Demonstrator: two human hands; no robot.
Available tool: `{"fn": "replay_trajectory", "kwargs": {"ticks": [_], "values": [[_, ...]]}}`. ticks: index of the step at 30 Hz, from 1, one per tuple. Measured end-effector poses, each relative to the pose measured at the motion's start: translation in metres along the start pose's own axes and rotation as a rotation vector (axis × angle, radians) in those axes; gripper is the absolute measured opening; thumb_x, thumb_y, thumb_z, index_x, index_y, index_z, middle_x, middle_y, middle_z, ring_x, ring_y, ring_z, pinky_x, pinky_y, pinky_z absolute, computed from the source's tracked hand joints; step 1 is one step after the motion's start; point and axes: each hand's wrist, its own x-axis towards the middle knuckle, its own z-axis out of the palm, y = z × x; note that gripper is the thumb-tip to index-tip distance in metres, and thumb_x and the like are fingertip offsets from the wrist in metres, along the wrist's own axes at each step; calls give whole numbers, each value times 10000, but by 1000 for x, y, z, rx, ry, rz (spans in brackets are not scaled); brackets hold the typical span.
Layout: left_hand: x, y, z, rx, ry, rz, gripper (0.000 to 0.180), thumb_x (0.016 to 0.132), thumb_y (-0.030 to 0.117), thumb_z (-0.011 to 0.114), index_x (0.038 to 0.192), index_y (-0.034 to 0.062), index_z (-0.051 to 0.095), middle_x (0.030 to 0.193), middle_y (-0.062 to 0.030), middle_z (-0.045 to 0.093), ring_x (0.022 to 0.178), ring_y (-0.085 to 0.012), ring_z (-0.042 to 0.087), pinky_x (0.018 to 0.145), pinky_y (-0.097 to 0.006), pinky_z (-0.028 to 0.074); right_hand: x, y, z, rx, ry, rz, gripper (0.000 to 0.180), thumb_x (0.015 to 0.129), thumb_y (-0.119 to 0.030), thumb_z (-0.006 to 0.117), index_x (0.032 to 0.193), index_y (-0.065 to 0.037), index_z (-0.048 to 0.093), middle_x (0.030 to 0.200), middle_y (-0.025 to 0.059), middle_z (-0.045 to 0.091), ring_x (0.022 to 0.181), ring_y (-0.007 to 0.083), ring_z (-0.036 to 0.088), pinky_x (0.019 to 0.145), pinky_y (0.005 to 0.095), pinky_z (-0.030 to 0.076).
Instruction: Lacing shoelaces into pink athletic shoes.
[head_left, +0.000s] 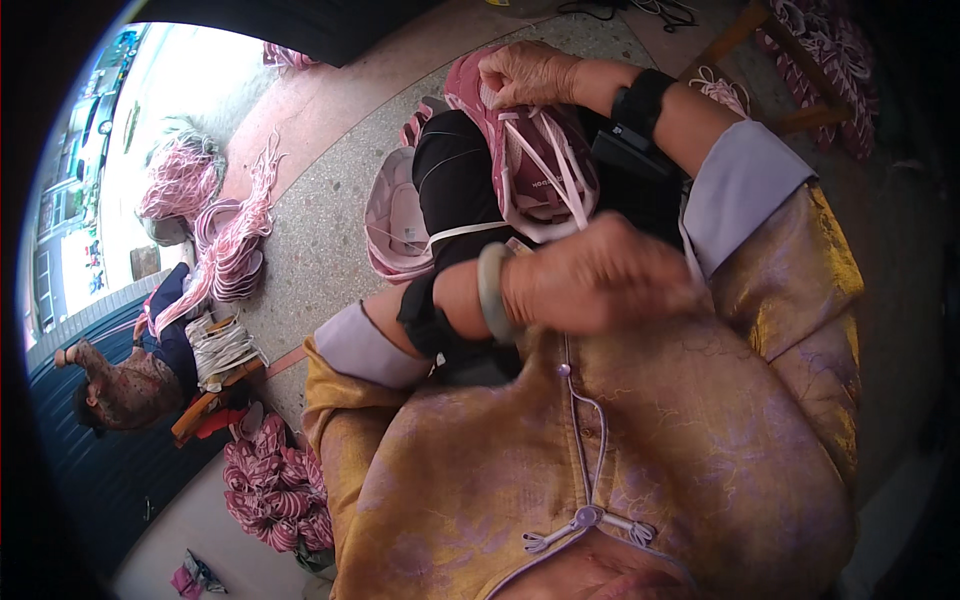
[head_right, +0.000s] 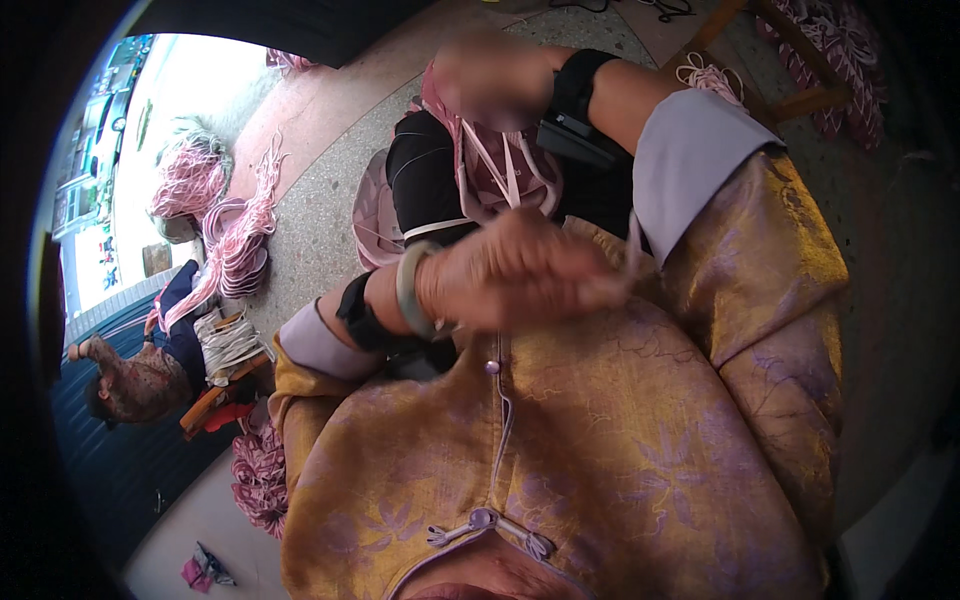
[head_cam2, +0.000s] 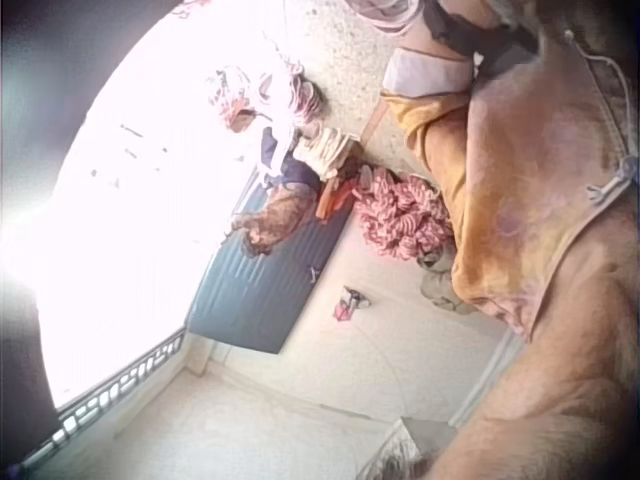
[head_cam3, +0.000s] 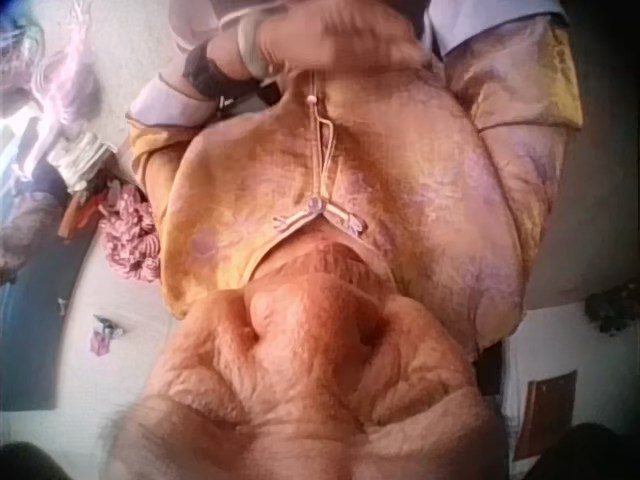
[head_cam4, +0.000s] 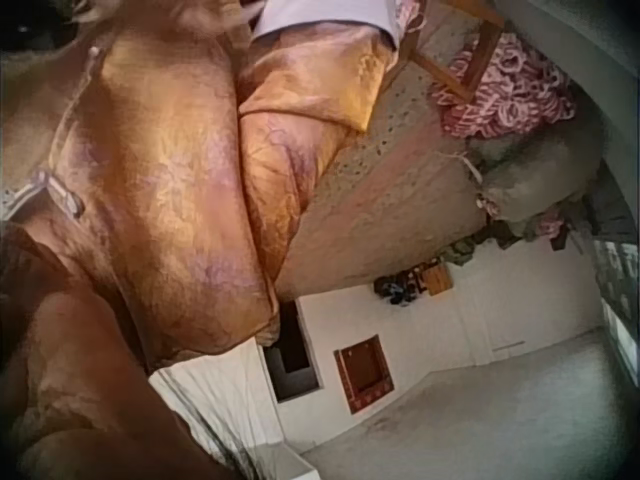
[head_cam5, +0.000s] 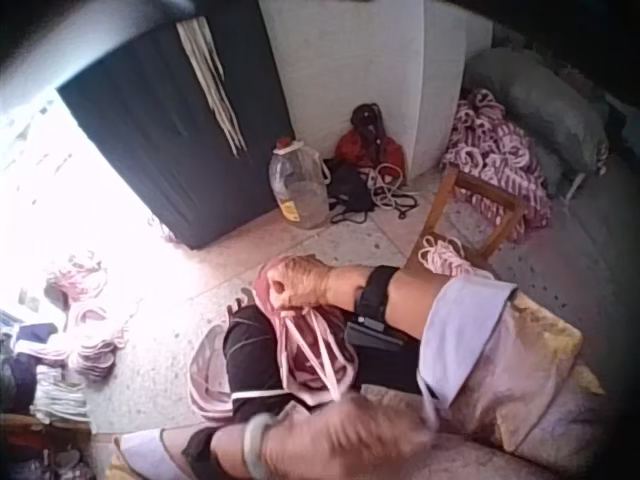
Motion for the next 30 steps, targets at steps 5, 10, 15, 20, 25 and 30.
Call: {"fn": "replay_trajectory", "kwargs": {"ticks": [5,10,15,20,25,30], "values": [[0,16,-7,183,9,-44,150,822,5,540,961,-40,575,779,-149,612,708,-210,616,596,-279,466,3,5,7,-141,88,-129,207,677,-198,673,714,-62,521,635,69,562,592,207,559,565,323,444],[-6,12,2,540,11,130,177,780,9,569,954,-23,576,691,-129,598,606,-276,595,514,-334,458,-22,9,-7,345,129,-58,131,783,-150,598,752,-37,540,631,11,539,601,96,508,552,253,412],[-8,10,0,707,-34,85,189,757,20,588,944,-5,579,644,-109,587,550,-275,581,478,-352,449,-70,19,-3,318,245,-87,145,815,-144,579,753,-20,539,619,-16,495,614,59,467,567,225,396],[2,4,-2,615,-110,50,152,775,44,593,917,-12,593,695,-140,601,639,-289,605,546,-333,472,-76,5,10,293,292,-43,133,790,-137,597,742,-24,544,612,3,479,603,96,471,586,249,406],[0,7,-6,444,-156,-101,138,815,68,580,915,-20,612,787,-149,631,722,-262,628,616,-302,489,-54,-2,21,7,434,-187,94,730,-140,614,757,-55,587,710,70,542,682,225,549,630,315,438],[-3,9,-8,342,-154,-131,148,838,71,560,942,-23,610,807,-154,635,742,-239,633,633,-290,486,-39,-13,31,-191,417,-218,95,721,-178,623,763,-93,612,751,62,536,730,257,564,658,347,459]]}}
